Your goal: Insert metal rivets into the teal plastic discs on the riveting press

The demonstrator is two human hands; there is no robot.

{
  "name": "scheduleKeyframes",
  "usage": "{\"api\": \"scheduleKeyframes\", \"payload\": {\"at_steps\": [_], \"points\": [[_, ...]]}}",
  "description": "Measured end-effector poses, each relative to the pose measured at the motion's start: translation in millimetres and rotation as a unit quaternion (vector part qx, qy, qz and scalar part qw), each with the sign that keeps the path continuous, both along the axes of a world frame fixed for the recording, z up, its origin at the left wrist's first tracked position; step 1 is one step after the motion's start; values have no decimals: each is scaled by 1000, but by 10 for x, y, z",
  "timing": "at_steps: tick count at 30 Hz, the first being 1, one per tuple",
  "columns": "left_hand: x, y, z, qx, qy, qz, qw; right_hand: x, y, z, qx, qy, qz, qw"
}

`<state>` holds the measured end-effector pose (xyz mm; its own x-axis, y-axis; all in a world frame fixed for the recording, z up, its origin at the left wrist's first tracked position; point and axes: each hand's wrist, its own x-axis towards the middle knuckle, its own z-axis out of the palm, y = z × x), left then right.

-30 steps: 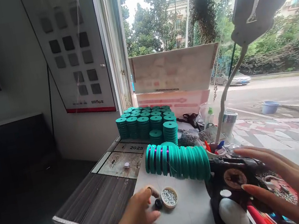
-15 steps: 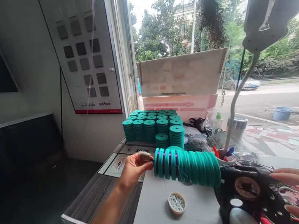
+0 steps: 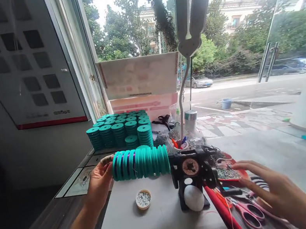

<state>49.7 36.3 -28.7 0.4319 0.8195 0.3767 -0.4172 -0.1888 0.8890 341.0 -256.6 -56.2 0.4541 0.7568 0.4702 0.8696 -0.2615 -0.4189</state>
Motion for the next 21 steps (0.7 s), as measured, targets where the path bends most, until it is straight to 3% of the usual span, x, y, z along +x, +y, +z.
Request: {"api": "scheduleKeyframes", "payload": {"at_steps": [5,9,13,16,18,21], "points": [[-21,-19,53,19,39,3,999,-5,114,-351,-111,-112,46,986],[-29,-10,21,39,37,-4,999,-14,42,-439,-115,-163,69,977],[-31,24,-44,52,33,-29,998,282,-23,-204,-49,-163,77,982],[-34,42,-73,57,27,-43,997,448,199,91,-24,-156,83,984],[-37,42,-76,63,22,-52,996,419,439,221,-32,-154,79,984],[-37,28,-69,70,16,-68,995,217,739,156,-44,-157,51,985]]}}
